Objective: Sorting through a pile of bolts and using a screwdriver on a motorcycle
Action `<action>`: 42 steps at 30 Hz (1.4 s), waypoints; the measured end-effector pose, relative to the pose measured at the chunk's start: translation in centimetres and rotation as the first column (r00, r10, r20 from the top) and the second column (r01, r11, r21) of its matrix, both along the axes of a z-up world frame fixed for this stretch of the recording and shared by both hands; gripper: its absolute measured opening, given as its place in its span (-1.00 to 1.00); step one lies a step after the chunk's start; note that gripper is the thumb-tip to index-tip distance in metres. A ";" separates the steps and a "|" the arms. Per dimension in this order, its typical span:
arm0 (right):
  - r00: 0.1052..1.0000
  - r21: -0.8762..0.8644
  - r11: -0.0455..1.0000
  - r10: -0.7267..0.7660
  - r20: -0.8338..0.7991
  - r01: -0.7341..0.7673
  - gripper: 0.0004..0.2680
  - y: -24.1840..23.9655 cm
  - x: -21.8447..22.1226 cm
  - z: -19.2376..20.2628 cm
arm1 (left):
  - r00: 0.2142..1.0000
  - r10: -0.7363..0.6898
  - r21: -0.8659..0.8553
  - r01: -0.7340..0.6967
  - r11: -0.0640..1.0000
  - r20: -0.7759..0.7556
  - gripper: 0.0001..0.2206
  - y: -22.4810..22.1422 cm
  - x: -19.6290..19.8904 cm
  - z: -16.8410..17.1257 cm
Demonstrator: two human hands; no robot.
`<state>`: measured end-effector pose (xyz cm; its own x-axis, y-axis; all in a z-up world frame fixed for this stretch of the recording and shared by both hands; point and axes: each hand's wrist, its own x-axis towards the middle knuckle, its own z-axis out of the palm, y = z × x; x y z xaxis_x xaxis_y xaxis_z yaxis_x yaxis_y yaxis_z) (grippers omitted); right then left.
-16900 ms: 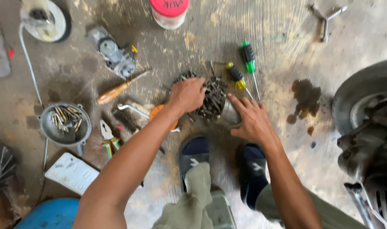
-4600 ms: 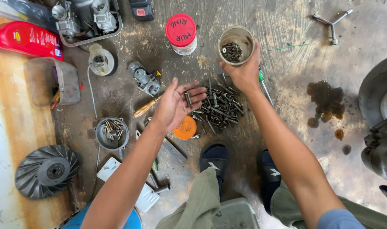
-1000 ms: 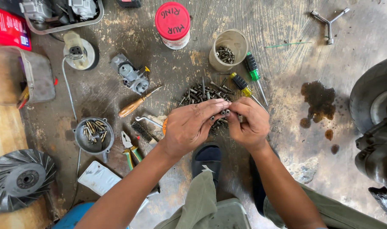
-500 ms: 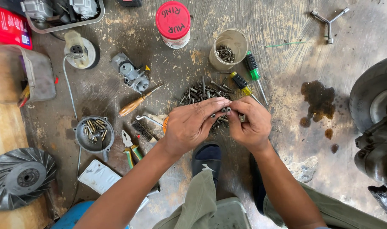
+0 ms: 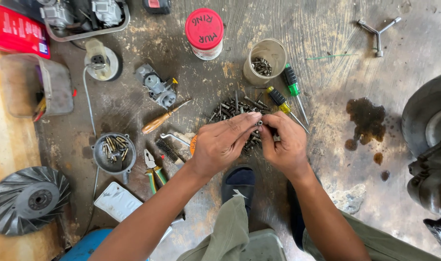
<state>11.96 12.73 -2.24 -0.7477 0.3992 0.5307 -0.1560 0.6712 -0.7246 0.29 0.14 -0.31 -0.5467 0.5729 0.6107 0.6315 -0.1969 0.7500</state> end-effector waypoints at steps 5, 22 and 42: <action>0.997 -0.050 0.999 -0.013 0.074 0.016 -0.96 -1.0 -0.4 1.8 | 0.995 0.045 -0.037 -0.042 0.998 0.086 -0.84 -0.3 0.2 -0.1; 0.964 -0.204 0.960 -0.143 0.225 0.190 -0.94 -2.3 0.4 -1.3 | 0.960 0.153 -0.180 -0.112 0.977 0.234 -0.90 -0.6 1.0 -1.1; 0.999 -0.537 0.843 0.040 0.012 -0.027 -0.94 -2.1 -0.1 -1.4 | 0.971 0.063 -0.104 -0.040 0.994 0.229 -0.89 -0.4 0.2 1.1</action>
<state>11.86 10.68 -3.62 -0.7745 0.5915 0.2244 -0.1514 0.1711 -0.9736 0.52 -0.26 0.79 -0.6972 0.5910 0.4058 0.4453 -0.0865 0.8912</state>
